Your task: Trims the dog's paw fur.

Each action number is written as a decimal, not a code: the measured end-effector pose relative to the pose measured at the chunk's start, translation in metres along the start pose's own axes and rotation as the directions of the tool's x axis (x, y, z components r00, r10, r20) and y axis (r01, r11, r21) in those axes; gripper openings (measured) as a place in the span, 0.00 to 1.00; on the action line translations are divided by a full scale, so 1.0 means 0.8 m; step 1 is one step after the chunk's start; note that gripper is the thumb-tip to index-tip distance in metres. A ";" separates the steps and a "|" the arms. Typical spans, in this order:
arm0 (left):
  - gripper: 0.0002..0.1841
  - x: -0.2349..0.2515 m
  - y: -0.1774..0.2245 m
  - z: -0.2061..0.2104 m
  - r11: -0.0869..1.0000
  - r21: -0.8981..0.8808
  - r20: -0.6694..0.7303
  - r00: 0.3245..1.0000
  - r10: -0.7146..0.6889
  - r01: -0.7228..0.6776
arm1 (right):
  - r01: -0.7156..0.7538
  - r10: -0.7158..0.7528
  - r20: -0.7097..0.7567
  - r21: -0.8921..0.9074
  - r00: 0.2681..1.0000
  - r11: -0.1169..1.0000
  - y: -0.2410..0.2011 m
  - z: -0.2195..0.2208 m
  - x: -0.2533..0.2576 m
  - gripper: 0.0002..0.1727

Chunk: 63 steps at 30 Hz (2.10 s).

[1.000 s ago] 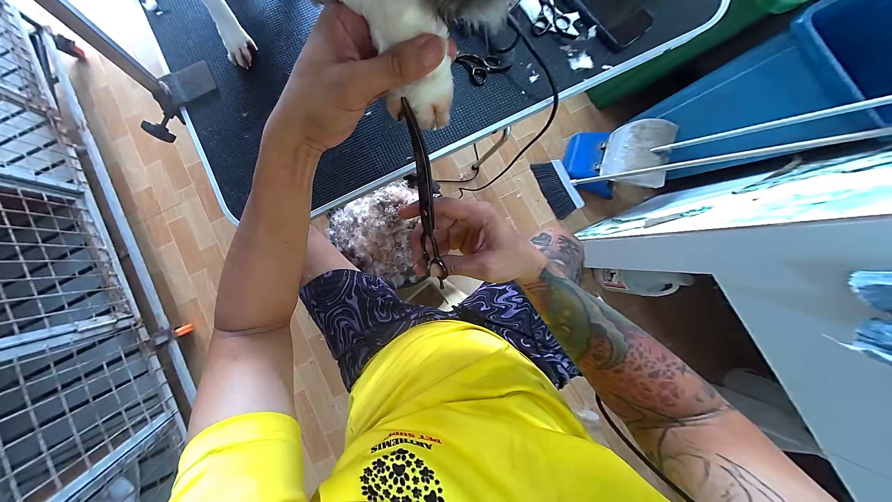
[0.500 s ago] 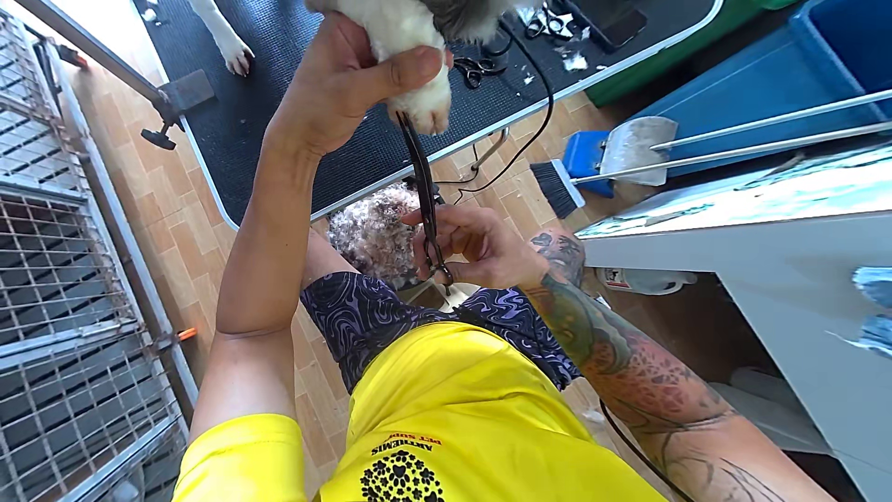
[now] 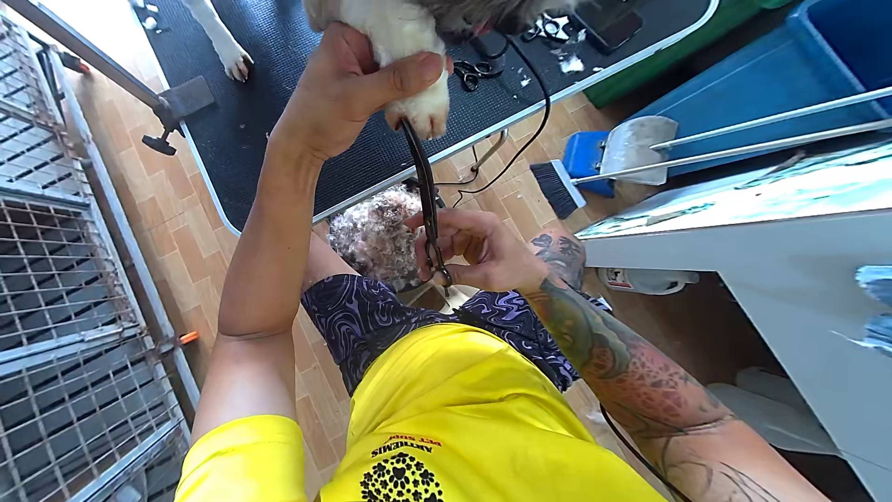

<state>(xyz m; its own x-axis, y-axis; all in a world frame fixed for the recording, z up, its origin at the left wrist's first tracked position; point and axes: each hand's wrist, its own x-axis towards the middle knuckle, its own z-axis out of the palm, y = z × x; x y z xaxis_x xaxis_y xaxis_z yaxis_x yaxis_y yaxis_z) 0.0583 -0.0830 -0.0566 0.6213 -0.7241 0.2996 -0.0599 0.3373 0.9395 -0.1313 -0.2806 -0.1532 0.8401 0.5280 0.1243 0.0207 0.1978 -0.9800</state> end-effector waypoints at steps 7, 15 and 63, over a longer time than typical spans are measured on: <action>0.15 0.001 -0.009 0.002 1.000 0.009 -0.018 1.000 -0.010 0.010 | 0.005 -0.004 -0.047 0.017 0.999 1.000 0.000 0.003 0.000 0.39; 0.15 0.005 -0.015 0.007 0.999 0.028 -0.087 0.995 -0.044 0.047 | -0.029 0.032 0.052 -0.056 0.998 0.998 0.006 -0.002 -0.019 0.34; 0.16 0.035 -0.033 0.033 0.980 0.161 -0.418 0.908 -0.040 0.117 | -0.452 -0.294 -0.545 -0.829 0.786 0.328 0.027 0.019 0.021 0.34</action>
<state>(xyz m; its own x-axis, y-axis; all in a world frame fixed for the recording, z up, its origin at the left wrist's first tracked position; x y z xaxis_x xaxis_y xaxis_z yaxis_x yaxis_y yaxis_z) 0.0567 -0.1284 -0.0683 0.8928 -0.4191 0.1649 -0.1118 0.1485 0.9826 -0.1250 -0.2551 -0.1702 0.9490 -0.0930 0.3011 0.0766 -0.8586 -0.5068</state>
